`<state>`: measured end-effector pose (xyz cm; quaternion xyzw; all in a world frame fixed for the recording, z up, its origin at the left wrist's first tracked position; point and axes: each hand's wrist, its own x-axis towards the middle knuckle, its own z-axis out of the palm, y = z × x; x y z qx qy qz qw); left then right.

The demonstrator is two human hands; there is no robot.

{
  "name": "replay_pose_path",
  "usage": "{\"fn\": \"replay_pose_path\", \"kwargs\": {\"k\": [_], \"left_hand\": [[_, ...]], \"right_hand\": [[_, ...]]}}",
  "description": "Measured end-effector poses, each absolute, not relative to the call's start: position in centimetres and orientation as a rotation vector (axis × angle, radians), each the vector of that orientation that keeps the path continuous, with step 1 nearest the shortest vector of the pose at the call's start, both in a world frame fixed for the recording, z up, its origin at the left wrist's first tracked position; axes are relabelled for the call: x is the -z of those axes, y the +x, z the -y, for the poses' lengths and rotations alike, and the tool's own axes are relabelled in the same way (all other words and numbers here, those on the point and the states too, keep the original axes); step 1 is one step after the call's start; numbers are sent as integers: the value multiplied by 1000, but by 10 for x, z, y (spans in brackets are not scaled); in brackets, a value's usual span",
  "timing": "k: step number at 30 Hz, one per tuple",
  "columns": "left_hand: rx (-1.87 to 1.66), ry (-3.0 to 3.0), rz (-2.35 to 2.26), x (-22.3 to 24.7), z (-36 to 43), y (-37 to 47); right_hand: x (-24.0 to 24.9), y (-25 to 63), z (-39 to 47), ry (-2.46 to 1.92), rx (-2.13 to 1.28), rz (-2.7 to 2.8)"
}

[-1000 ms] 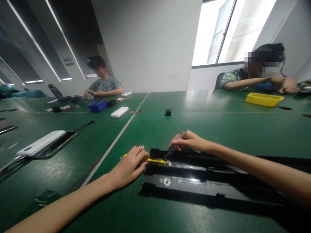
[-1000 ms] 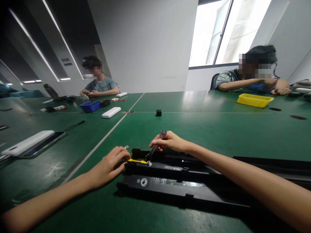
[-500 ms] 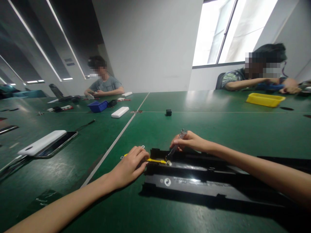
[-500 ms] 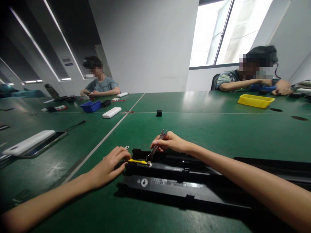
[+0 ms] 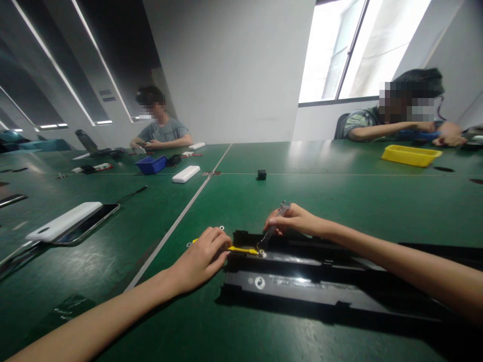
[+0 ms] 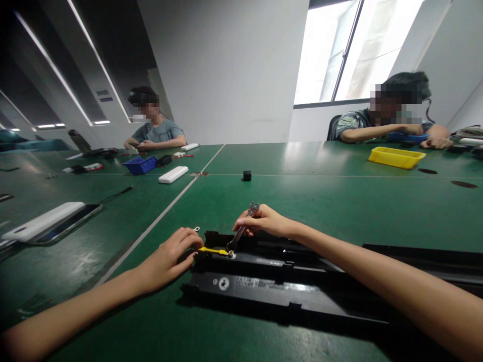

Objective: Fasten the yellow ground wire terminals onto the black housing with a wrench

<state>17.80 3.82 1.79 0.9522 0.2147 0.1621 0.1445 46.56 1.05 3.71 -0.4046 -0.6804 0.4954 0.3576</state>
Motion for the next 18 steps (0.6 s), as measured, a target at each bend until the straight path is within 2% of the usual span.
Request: {"fn": "replay_pose_path", "kwargs": {"k": [18], "left_hand": [[-489, 2754, -625, -19, -37, 178]], "right_hand": [[-37, 465, -9, -1074, -1273, 1777]]}}
